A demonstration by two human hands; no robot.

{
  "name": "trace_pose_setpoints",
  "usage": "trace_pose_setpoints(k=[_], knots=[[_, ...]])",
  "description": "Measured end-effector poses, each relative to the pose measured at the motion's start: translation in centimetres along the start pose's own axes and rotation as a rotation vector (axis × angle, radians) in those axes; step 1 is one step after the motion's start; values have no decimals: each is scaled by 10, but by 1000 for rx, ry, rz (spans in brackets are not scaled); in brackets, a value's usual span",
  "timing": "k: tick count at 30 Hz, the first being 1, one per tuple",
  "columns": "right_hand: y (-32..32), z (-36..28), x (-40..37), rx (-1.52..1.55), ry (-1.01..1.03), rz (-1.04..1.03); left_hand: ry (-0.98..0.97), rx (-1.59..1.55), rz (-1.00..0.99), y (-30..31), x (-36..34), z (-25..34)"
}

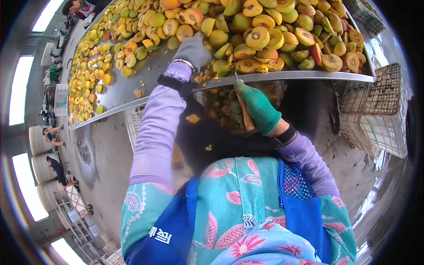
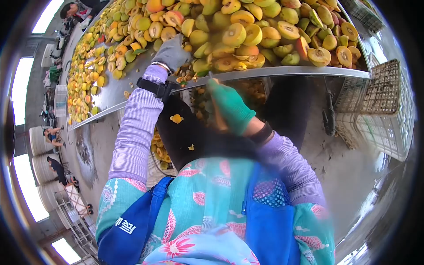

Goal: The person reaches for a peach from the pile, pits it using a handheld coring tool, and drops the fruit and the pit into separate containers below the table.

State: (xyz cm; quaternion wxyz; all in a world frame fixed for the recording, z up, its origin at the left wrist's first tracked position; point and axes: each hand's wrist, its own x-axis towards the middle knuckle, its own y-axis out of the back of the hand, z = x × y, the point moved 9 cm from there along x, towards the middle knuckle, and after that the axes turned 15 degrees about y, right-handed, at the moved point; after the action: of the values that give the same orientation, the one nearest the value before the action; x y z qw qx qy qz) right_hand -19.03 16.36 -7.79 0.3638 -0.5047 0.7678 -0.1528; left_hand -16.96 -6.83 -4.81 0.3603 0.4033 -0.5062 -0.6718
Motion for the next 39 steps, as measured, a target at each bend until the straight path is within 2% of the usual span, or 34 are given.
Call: trace_pose_setpoints(k=[1,4,5,8,10,11,12,13,15,17,19,21,25,28,31,32,34,35,38,39], knots=[[2,-3,1,-11,17,-6,-52,61,62,0,1,0],[1,-16,13,-233,236,-66,-65,-351,-25,19,-31,-17],[-3,-25,17,-391,352,-73,152,-707,-220,13,-45,-32],[-34,-39,22,-832,636,-133,83,-1266,-79,7,-82,-49],[-52,-48,21,-1082,779,-173,-43,-963,210,31,-115,-34],[-52,-43,24,-1182,774,-164,-58,-749,335,35,-123,-28],[-50,-40,25,-1159,737,-174,-76,-532,451,40,-132,-18],[-47,-40,25,-1136,702,-181,-163,-514,530,47,-144,-7],[-42,-38,24,-1095,649,-172,-27,-1071,205,24,-129,-20],[-41,-35,21,-1055,615,-149,78,-1415,17,4,-123,-22],[-40,-29,19,-1012,616,-137,144,-1573,9,-8,-118,-27],[-41,-25,17,-970,608,-121,46,-1506,34,-6,-120,-27],[-41,-19,15,-906,591,-60,50,-1439,112,0,-128,-26],[-34,-7,21,-826,628,-50,16,-1219,319,15,-136,-19],[-30,-9,25,-743,578,-166,4,-1196,248,9,-134,-14],[-29,-10,25,-718,544,-221,-58,-1203,178,12,-134,-6],[-30,-12,25,-671,607,-251,-169,-1214,45,24,-138,5],[-32,-14,24,-649,639,-270,-451,-675,407,39,-146,13],[-35,18,25,-338,200,-167,50,-1276,-127,-17,-103,-12],[-45,6,13,-203,206,-160,152,-1416,-115,-23,-102,-18]])
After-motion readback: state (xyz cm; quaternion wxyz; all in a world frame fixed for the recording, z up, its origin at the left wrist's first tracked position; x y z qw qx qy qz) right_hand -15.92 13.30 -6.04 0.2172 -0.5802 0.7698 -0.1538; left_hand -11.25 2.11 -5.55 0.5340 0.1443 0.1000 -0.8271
